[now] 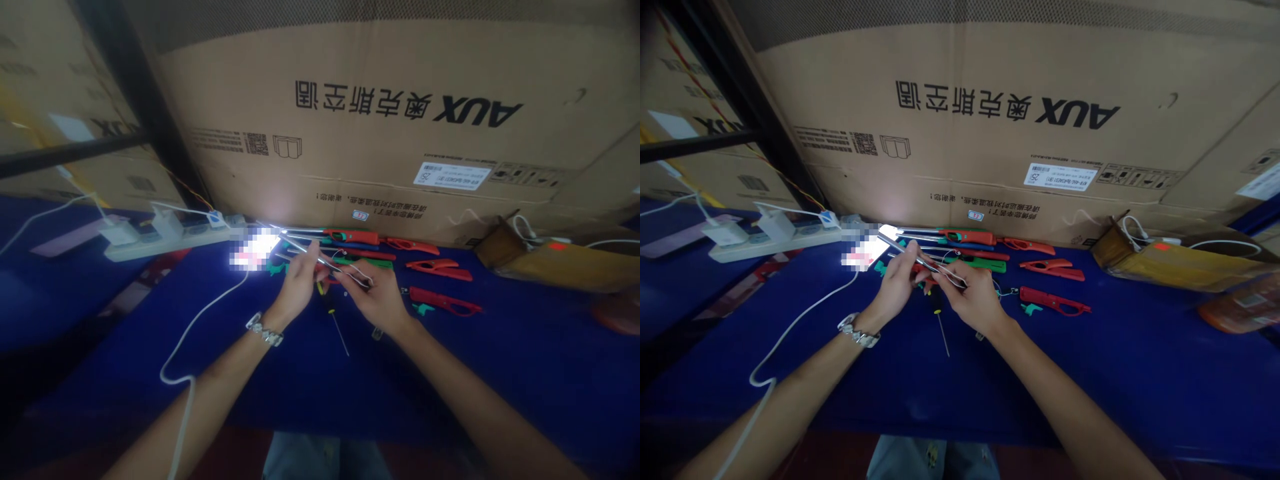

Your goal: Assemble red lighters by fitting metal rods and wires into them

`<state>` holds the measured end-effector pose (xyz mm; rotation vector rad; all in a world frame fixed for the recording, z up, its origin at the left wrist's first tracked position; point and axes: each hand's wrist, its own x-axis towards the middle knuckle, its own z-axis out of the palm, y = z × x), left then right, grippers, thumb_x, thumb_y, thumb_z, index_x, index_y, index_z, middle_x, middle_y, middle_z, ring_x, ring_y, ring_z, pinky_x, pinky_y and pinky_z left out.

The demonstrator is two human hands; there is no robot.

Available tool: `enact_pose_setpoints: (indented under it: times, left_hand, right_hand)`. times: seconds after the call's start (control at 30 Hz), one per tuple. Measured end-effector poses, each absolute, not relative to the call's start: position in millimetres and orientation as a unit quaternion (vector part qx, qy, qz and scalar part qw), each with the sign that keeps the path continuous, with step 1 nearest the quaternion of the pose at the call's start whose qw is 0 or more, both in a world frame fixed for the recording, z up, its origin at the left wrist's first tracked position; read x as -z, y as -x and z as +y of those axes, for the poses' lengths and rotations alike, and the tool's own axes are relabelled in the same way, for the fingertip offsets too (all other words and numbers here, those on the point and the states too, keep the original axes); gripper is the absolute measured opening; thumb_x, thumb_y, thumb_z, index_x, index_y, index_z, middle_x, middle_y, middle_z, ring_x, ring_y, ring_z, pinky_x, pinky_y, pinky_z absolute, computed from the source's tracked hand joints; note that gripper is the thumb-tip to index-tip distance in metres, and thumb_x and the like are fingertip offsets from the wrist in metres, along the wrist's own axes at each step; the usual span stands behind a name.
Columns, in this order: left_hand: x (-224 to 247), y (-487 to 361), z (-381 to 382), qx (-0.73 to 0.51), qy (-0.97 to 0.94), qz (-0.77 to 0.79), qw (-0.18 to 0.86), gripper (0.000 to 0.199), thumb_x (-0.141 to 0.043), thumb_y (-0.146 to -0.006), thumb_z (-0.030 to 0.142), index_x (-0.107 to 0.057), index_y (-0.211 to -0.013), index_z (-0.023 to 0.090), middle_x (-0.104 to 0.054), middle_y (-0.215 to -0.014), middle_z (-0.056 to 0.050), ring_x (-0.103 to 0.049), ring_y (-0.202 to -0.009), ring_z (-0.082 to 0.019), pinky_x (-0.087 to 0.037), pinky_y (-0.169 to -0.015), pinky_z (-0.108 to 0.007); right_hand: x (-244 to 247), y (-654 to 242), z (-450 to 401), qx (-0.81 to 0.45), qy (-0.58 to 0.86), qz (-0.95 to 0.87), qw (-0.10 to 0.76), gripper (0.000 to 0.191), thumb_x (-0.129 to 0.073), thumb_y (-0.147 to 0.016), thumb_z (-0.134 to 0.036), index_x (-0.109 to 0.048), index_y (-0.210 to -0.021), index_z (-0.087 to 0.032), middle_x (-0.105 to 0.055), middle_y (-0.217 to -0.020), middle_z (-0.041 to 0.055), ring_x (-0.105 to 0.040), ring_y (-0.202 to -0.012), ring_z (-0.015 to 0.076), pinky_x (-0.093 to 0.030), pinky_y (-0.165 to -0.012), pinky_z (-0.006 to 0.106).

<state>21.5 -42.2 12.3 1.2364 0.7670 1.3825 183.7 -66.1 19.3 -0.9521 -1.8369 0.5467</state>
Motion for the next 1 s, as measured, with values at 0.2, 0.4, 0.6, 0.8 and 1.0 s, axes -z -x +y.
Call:
enact_pose_setpoints:
  times: [0.2, 0.4, 0.6, 0.8, 1.0]
  left_hand:
    - [-12.3, -26.3, -43.4, -0.583, -0.487, 0.327, 0.563, 0.057, -0.057, -0.082, 0.074, -0.058, -0.073, 0.018, -0.036, -0.048, 0.008, -0.044, -0.04, -0.009, -0.045, -0.04, -0.023]
    - [-7.9, -20.0, -37.9, -0.574, -0.512, 0.335, 0.544, 0.056, -0.051, -0.088, 0.071, -0.054, -0.067, 0.019, -0.034, -0.045, 0.009, -0.041, -0.037, -0.008, -0.043, -0.04, -0.022]
    - [-10.6, -21.0, -41.3, -0.536, -0.552, 0.343, 0.538, 0.059, -0.05, -0.087, 0.073, -0.053, -0.065, 0.019, -0.039, -0.048, 0.006, -0.046, -0.041, -0.009, -0.044, -0.042, -0.022]
    - [-7.4, -26.7, -49.5, -0.49, -0.56, 0.363, 0.56, 0.057, -0.053, -0.085, 0.073, -0.053, -0.066, 0.019, -0.04, -0.047, 0.006, -0.04, -0.039, -0.009, -0.038, -0.038, -0.022]
    - [-2.3, -32.6, -52.3, -0.477, -0.55, 0.36, 0.584, 0.058, -0.051, -0.086, 0.074, -0.046, -0.064, 0.02, -0.036, -0.049, 0.007, -0.036, -0.039, -0.008, -0.035, -0.035, -0.02]
  right_hand:
    - [-17.6, -184.8, -62.7, -0.13, 0.383, -0.773, 0.488, 0.016, -0.064, -0.093, -0.033, -0.074, -0.091, -0.021, -0.073, -0.068, -0.0007, -0.059, -0.05, 0.0109, -0.043, -0.05, 0.021]
    - [-21.6, -193.9, -58.0, -0.059, 0.347, -0.827, 0.439, 0.012, -0.065, -0.093, -0.03, -0.072, -0.093, -0.02, -0.077, -0.079, 0.0021, -0.069, -0.062, 0.0135, -0.05, -0.059, 0.022]
    - [-28.8, -193.8, -58.5, -0.056, 0.338, -0.848, 0.404, 0.02, -0.062, -0.095, -0.03, -0.069, -0.079, -0.019, -0.071, -0.069, 0.0008, -0.065, -0.057, 0.0124, -0.045, -0.057, 0.022]
    - [-35.0, -191.3, -58.4, -0.07, 0.364, -0.841, 0.394, 0.039, -0.064, -0.091, -0.052, -0.065, -0.07, -0.02, -0.068, -0.064, 0.0006, -0.057, -0.053, 0.0119, -0.041, -0.056, 0.025]
    - [-30.1, -194.2, -57.2, -0.128, 0.424, -0.801, 0.403, 0.039, -0.073, -0.082, -0.057, -0.066, -0.074, -0.02, -0.061, -0.058, -0.0027, -0.048, -0.048, 0.0101, -0.034, -0.05, 0.024]
